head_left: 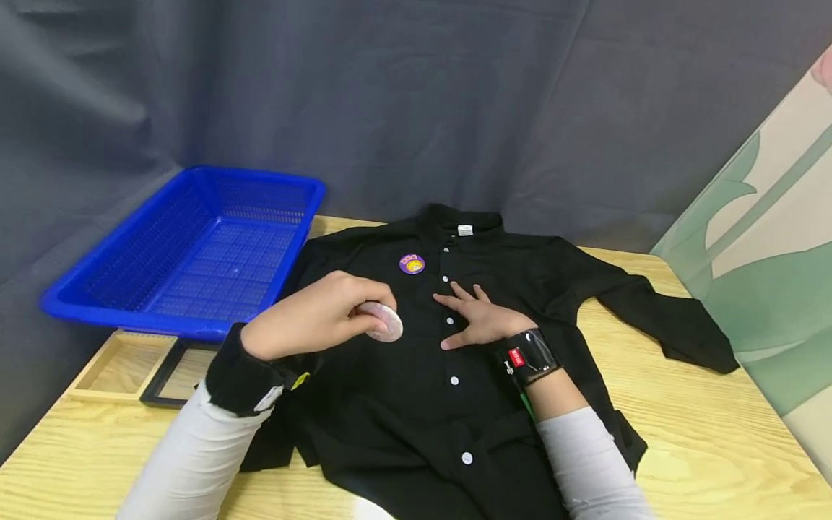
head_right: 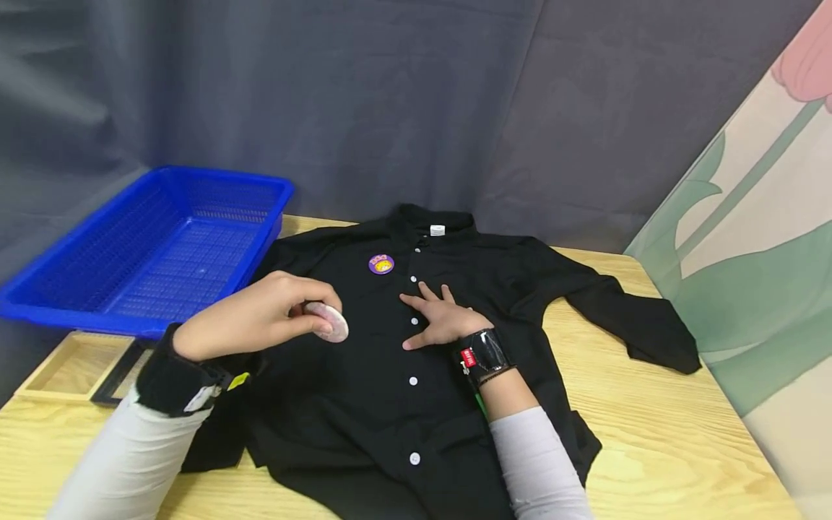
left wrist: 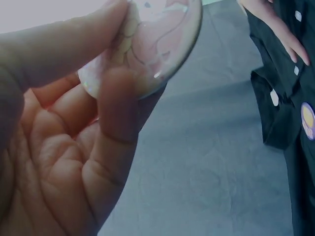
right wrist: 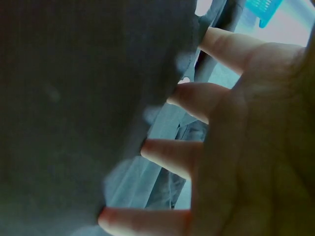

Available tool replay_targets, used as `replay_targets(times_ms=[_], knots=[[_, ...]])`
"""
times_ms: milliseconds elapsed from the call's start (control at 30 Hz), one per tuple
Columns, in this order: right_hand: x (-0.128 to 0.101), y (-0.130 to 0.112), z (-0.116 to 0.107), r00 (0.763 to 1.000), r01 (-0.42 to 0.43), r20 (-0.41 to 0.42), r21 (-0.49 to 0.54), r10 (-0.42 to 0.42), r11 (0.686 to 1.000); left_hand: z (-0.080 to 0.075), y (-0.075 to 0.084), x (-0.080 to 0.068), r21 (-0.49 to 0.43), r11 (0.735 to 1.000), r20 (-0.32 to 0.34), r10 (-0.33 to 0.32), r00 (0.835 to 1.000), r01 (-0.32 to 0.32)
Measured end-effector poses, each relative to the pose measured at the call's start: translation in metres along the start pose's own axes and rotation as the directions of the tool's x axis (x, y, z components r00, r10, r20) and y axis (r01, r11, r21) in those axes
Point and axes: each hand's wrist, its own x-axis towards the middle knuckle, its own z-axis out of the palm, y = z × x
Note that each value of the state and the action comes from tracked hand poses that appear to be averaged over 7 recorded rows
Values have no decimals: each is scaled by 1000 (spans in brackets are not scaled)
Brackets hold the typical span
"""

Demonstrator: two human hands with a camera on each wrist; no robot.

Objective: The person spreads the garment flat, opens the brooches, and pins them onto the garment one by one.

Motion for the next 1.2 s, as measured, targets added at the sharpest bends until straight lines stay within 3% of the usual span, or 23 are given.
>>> replay_targets(times_ms=[167,400,600,733,800,867,967,1033,1100,1200], knots=[[5,-3,2,1000,2,1,13,-2,1000,-1,-4,13,-46,999,-35,20,999,-22],[9,-7,3,1000,-9,10,14,9,1000,-4,-2,26,-99,994,-139,22,990,-36],[6,-1,2,1000,-19,12,22,18,1000,4,-3,36,-114,992,-104,38,994,-50],[2,9,-7,991,111,-91,94,-102,989,7,-6,43,-96,993,-98,63,993,-73],[-4,9,-17,958,235,-206,155,-201,959,7,-6,45,-91,993,-101,66,993,-75],[-14,4,-27,894,378,-340,228,-291,897,5,-5,45,-91,993,-114,62,992,-72],[-34,-15,-39,791,558,-487,329,-369,762,4,-3,44,-102,992,-157,56,986,-72],[-47,-30,-41,743,638,-532,378,-406,671,3,-1,44,-117,989,-204,60,977,-85],[-55,-45,-40,710,675,-556,361,-432,643,4,0,44,-129,986,-254,71,965,-107],[-60,-63,-35,665,694,-610,291,-431,659,5,1,44,-138,982,-315,83,945,-132]])
